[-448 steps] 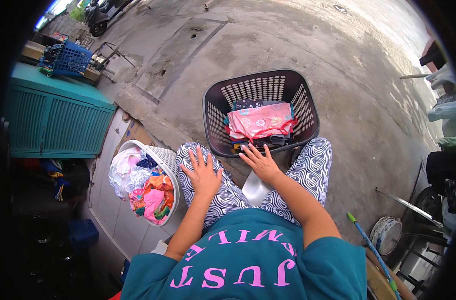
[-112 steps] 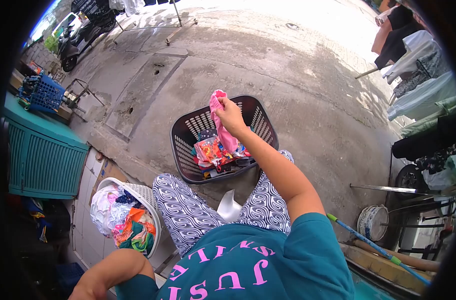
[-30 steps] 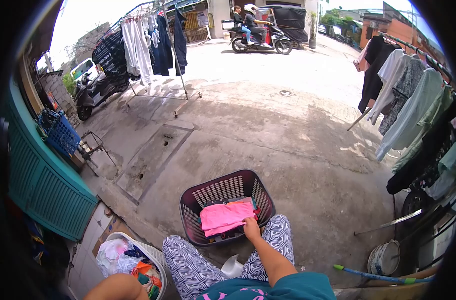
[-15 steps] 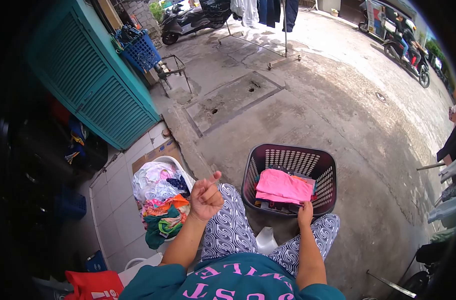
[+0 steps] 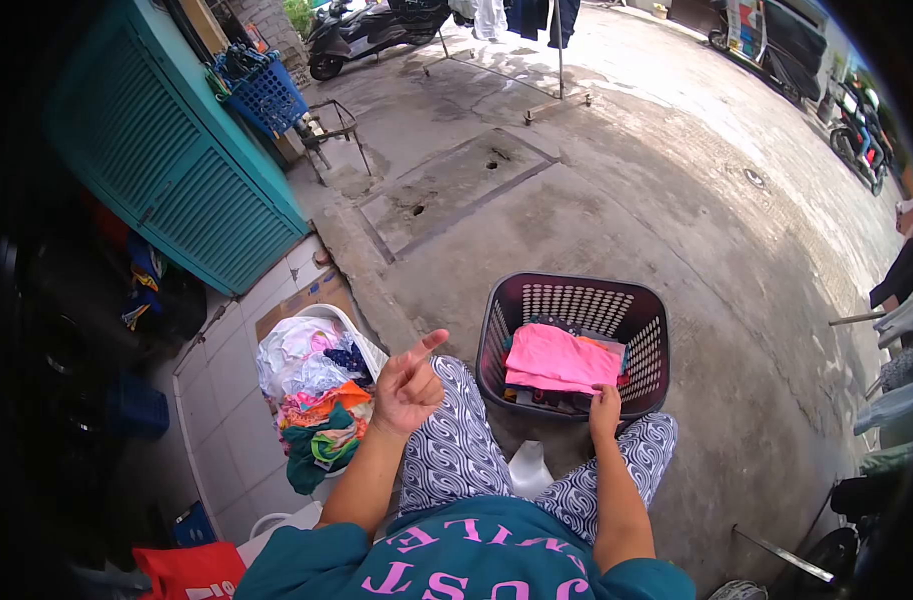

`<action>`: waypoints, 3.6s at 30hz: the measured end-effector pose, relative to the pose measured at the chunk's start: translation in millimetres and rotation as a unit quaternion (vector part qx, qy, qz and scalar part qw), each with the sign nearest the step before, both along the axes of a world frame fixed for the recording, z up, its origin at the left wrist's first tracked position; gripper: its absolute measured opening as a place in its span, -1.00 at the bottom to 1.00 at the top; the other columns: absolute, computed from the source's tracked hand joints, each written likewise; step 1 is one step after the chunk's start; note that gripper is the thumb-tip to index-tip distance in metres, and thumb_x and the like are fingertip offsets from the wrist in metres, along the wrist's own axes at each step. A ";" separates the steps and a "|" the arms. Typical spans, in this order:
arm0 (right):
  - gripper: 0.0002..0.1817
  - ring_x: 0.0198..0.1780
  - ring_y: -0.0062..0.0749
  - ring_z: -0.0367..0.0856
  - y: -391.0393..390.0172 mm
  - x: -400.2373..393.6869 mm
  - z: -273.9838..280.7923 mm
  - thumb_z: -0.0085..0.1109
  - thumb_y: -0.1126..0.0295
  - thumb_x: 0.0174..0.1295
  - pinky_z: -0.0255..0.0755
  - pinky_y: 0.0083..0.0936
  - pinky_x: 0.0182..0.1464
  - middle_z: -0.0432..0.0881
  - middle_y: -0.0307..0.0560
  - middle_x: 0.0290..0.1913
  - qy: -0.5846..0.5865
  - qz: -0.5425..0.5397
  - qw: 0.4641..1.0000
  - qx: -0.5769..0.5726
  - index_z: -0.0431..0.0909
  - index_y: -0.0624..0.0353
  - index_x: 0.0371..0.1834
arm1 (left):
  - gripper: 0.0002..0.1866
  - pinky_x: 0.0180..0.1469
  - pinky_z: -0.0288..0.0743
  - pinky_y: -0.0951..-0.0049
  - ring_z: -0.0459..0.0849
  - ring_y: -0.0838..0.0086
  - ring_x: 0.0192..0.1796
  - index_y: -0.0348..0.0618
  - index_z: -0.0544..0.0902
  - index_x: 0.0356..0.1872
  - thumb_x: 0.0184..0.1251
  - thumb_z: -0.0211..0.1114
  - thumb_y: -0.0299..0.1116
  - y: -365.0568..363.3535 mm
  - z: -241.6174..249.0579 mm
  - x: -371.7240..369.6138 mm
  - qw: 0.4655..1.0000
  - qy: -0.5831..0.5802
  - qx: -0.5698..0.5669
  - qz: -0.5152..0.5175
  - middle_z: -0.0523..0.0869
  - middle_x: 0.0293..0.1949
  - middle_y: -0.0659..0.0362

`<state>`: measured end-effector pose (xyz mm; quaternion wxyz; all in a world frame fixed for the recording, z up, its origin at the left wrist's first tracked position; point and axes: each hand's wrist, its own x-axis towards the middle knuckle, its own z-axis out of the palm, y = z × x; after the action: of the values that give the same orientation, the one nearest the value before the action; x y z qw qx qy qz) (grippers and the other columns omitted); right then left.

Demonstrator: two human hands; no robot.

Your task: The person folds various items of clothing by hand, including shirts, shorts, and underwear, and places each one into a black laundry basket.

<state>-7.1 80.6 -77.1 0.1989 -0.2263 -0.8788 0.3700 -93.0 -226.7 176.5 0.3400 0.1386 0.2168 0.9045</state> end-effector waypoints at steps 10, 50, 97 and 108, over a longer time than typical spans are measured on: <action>-0.86 0.06 -0.31 0.41 -105.1 -46.3 251.0 0.11 0.46 0.08 0.22 -0.42 0.12 0.56 -0.11 -0.06 0.180 0.210 0.938 -0.209 0.59 0.20 -0.29 | -0.42 -0.66 -0.02 0.69 0.09 0.74 -0.77 -0.33 0.19 0.23 0.27 0.01 -0.20 15.1 11.4 14.9 0.993 0.083 -0.079 -0.017 0.23 -0.83 0.38; -0.83 -0.07 -0.13 0.45 -116.2 -40.2 150.7 0.01 0.50 -0.04 0.30 -0.35 -0.06 0.48 0.00 -0.17 -0.063 0.376 0.918 0.111 0.46 0.25 -0.34 | -0.50 -0.10 0.45 0.33 0.55 0.25 -0.10 -0.23 0.38 0.12 0.15 0.17 -0.27 -28.9 -50.0 45.9 0.612 0.487 -0.620 -0.052 0.56 -0.15 0.07; -0.61 -0.07 -0.15 0.44 -94.7 -37.6 227.9 0.27 0.46 -0.20 0.37 -0.35 -0.09 0.47 -0.07 -0.18 -0.028 0.567 0.822 0.045 0.38 0.17 -0.23 | -0.61 -0.29 0.42 0.56 0.57 0.61 -0.23 -0.19 0.52 -0.17 0.25 0.11 -0.04 -126.9 8.4 74.5 0.705 0.016 -0.695 -0.137 0.61 -0.26 0.24; -0.53 -0.01 -0.35 0.48 -94.4 -22.2 55.7 -0.02 0.01 0.21 0.32 -0.34 0.03 0.56 -0.13 -0.05 -0.425 0.313 0.749 -0.401 0.46 0.13 0.01 | -0.56 0.10 0.31 0.46 0.48 0.45 0.07 -0.23 0.39 0.09 0.29 0.08 -0.17 -139.7 -143.4 16.5 0.744 0.006 -0.666 -0.057 0.52 0.04 0.15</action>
<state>-29.3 -13.8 -21.3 -0.4312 -0.1317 -0.6653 0.5951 -76.6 -366.4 33.1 0.3955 -0.1054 0.7575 0.5086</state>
